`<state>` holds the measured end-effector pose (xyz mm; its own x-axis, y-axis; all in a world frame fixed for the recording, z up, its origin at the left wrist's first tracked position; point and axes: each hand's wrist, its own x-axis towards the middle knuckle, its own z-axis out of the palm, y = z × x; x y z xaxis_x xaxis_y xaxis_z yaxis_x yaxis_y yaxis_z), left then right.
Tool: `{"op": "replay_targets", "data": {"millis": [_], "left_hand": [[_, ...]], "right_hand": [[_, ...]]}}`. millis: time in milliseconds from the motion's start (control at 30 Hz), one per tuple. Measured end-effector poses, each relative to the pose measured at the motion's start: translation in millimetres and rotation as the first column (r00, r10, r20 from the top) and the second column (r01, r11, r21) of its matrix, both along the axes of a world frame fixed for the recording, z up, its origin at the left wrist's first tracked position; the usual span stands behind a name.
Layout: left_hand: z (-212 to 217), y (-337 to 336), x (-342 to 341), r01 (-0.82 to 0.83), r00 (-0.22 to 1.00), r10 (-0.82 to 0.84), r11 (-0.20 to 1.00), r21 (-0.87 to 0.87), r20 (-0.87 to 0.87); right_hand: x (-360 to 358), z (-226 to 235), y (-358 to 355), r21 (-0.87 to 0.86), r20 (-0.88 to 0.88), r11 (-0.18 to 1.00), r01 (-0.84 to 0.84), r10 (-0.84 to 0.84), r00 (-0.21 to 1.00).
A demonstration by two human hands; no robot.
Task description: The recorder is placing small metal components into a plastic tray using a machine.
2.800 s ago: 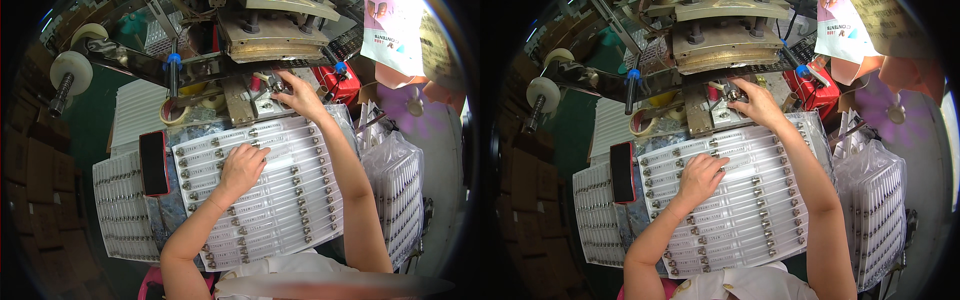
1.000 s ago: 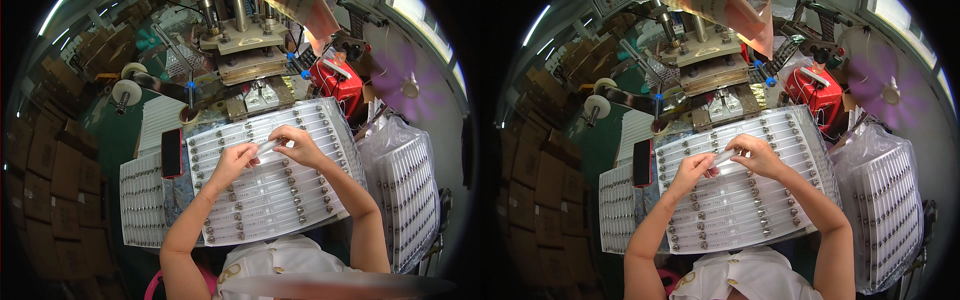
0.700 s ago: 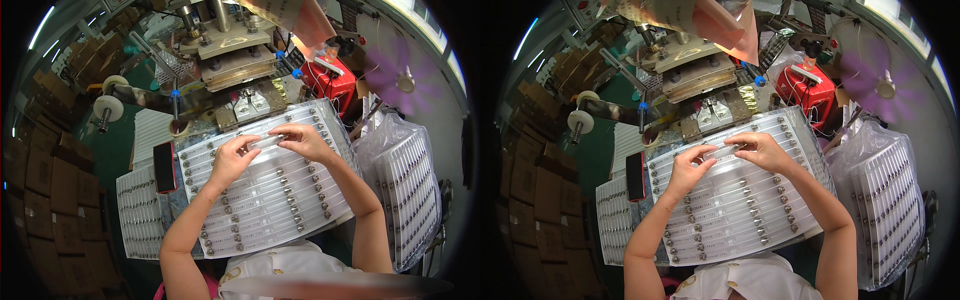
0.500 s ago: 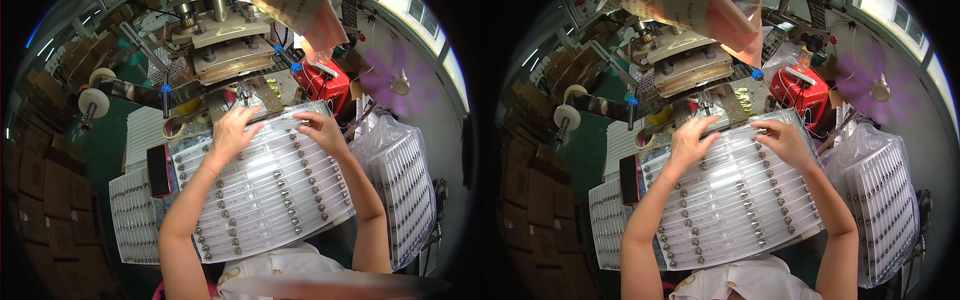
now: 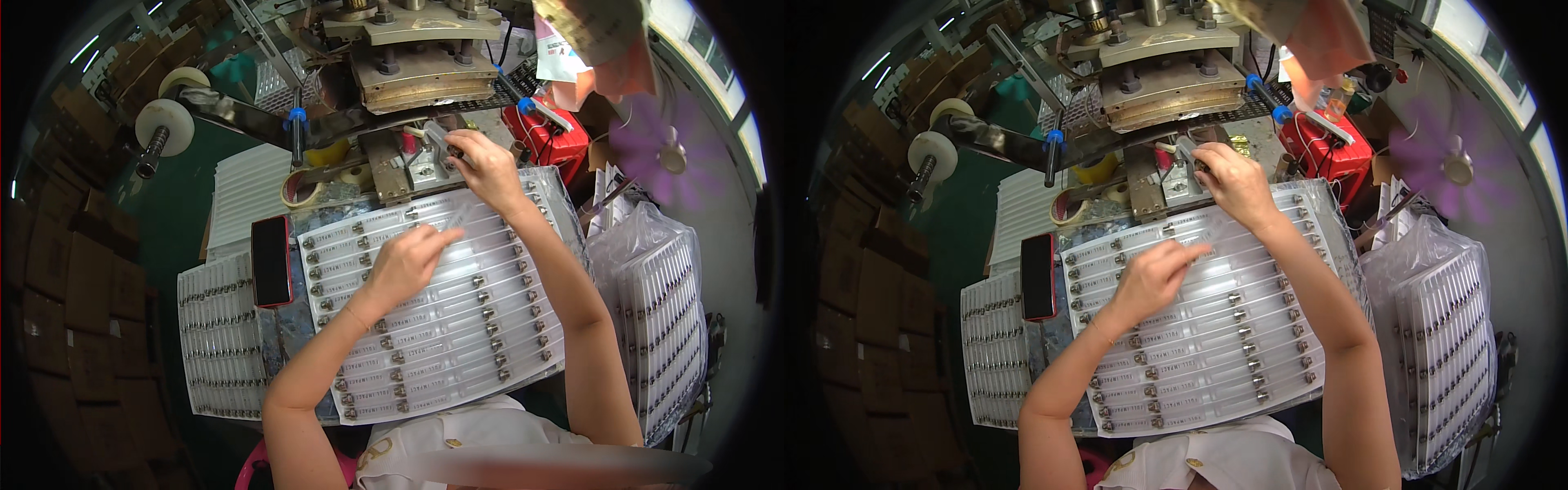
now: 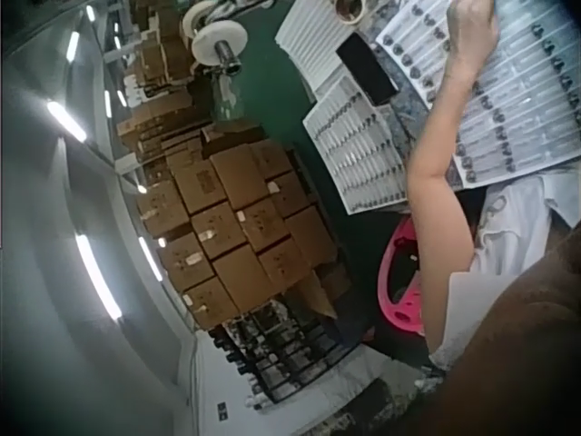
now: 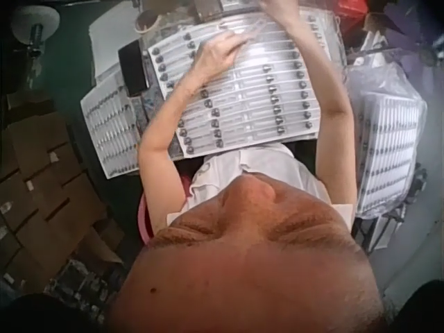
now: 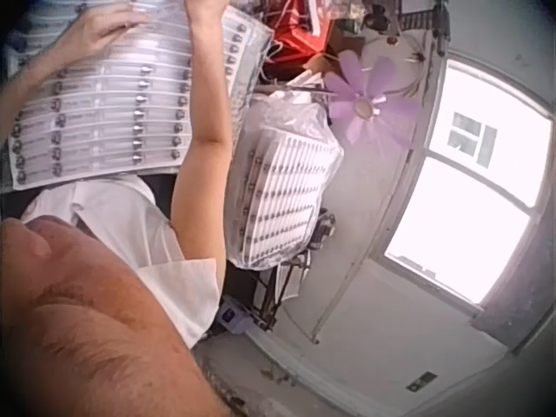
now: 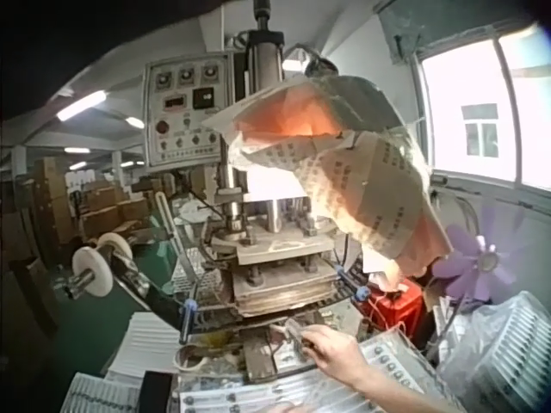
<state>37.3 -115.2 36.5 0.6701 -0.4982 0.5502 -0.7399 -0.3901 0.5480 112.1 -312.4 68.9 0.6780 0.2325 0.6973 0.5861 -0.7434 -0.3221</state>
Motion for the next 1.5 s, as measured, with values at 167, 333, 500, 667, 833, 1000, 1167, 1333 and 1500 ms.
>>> {"op": "replay_targets", "data": {"millis": [167,333,500,667,833,1000,1167,1333,1500], "left_hand": [[-25,12,-15,0.138,0.990,-0.136,0.984,0.110,-0.020],[-40,21,-10,0.064,0.995,-0.052,0.985,0.158,-0.080],[-44,23,-8,0.064,0.994,-0.056,0.993,0.096,-0.092],[-41,22,-6,0.071,0.997,-0.066,0.992,0.107,-0.051],[-44,21,-7,0.056,0.995,-0.048,0.993,0.100,-0.084],[-44,21,-8,0.056,0.995,-0.047,0.993,0.106,-0.084],[-39,18,-12,0.020,0.989,0.000,0.991,0.129,-0.149],[-40,20,-5,-0.007,0.991,0.021,0.994,0.108,-0.131],[-27,17,-9,-0.092,0.990,0.120,0.942,0.323,-0.068]], "right_hand": [[23,-14,12,-0.067,-0.035,0.997,0.024,-0.027,0.999],[33,-17,12,0.047,-0.381,0.992,0.114,-0.088,0.920],[39,-24,10,0.093,-0.386,0.991,0.091,-0.049,0.921],[41,-27,7,0.089,-0.327,0.993,0.081,-0.048,0.944],[43,-29,8,0.096,-0.315,0.993,0.068,-0.034,0.949],[40,-25,8,0.085,-0.349,0.993,0.079,-0.045,0.936],[12,-10,-6,0.098,-0.301,0.986,0.134,-0.098,0.948],[-64,-21,-31,-0.075,-0.501,0.988,-0.134,0.078,0.862],[-120,-48,-24,-0.400,-0.403,0.833,-0.383,0.215,0.889]]}}
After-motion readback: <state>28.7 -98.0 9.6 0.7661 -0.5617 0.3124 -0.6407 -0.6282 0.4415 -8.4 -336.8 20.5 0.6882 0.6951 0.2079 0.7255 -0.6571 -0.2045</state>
